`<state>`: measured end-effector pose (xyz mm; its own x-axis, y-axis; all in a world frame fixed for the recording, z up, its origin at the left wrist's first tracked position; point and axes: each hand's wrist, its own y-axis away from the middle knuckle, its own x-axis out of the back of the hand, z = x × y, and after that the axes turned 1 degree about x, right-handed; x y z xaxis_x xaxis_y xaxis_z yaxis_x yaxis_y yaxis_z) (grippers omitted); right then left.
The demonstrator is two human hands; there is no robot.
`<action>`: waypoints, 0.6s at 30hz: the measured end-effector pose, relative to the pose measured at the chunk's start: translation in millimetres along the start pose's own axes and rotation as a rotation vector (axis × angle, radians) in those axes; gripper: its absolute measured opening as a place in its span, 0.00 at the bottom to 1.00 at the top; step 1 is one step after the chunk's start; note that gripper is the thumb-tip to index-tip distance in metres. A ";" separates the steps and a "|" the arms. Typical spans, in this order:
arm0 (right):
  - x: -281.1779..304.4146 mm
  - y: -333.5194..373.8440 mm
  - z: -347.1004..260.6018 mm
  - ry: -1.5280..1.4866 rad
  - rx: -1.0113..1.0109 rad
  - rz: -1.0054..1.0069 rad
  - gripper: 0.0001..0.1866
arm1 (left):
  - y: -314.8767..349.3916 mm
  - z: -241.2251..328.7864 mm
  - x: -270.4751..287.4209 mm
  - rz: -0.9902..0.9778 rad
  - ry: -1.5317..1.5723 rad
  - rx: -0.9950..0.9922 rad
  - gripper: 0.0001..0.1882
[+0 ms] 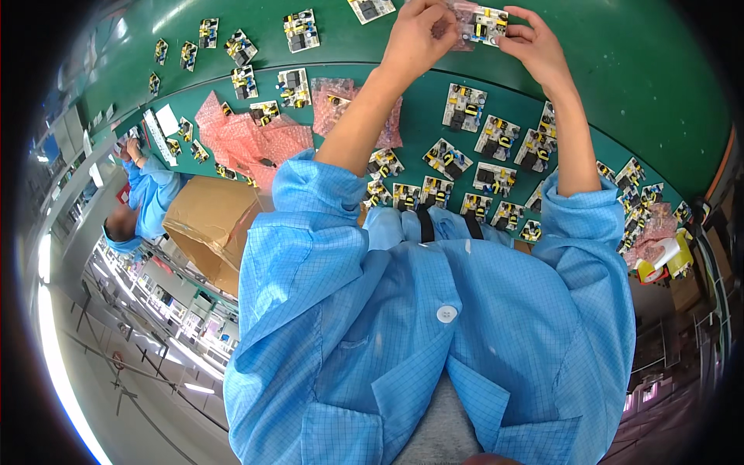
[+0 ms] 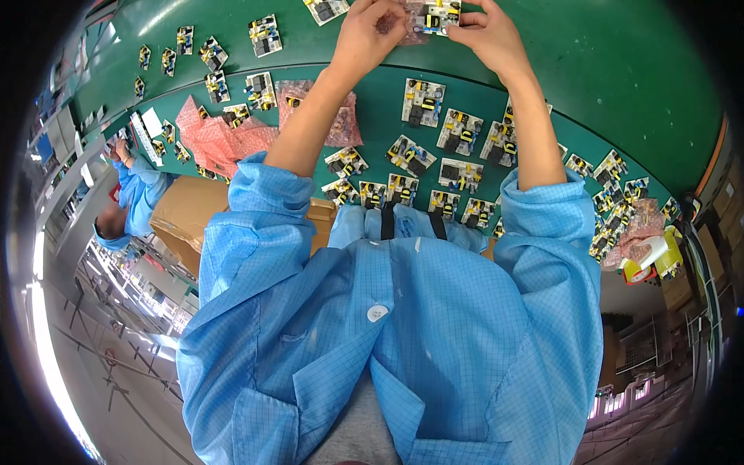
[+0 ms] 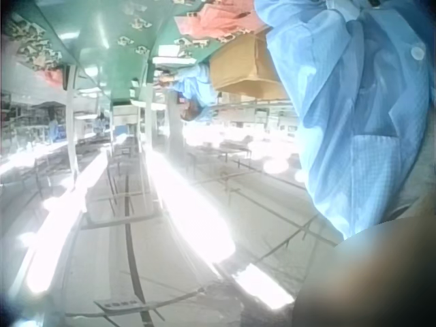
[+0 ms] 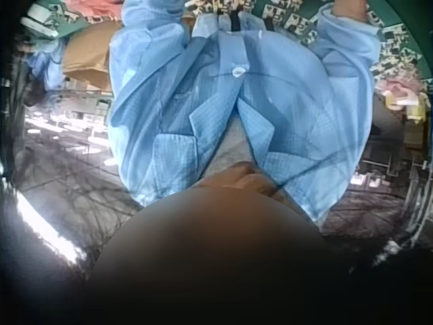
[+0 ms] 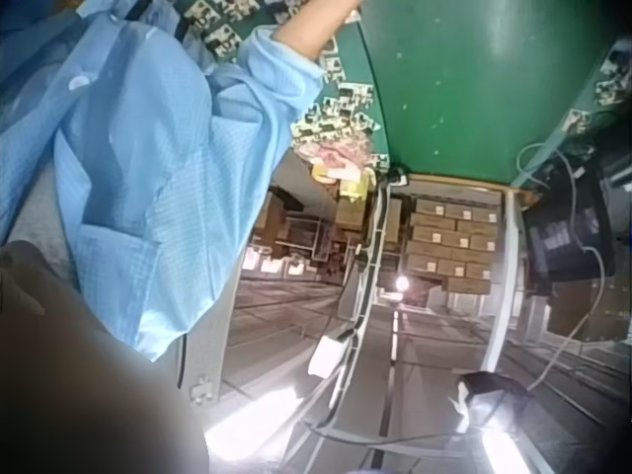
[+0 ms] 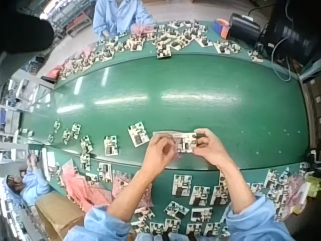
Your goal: Packaging electronic components into anti-static bags and then into a cardboard box.
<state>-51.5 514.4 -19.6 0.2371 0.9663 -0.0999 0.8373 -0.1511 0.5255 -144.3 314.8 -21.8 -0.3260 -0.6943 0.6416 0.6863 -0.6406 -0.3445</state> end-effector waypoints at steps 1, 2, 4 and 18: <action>-0.4 -0.1 4.4 0.000 -0.002 -0.001 0.35 | -1.3 2.2 1.1 0.006 -0.075 -0.055 0.06; -0.2 -1.2 12.0 0.130 0.026 -0.017 0.32 | -2.3 5.1 3.2 0.006 -0.077 -0.053 0.06; 4.5 1.8 18.6 0.268 0.042 -0.021 0.29 | -5.5 15.5 1.3 -0.164 0.090 0.343 0.06; -32.1 40.3 -9.8 0.014 -0.051 0.330 0.35 | -5.6 47.5 9.2 0.009 -0.035 0.083 0.06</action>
<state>-30.2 479.3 13.1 0.4845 0.8697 0.0939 0.6903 -0.4461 0.5696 -120.3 327.6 18.6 -0.2977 -0.6874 0.6624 0.7411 -0.6038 -0.2935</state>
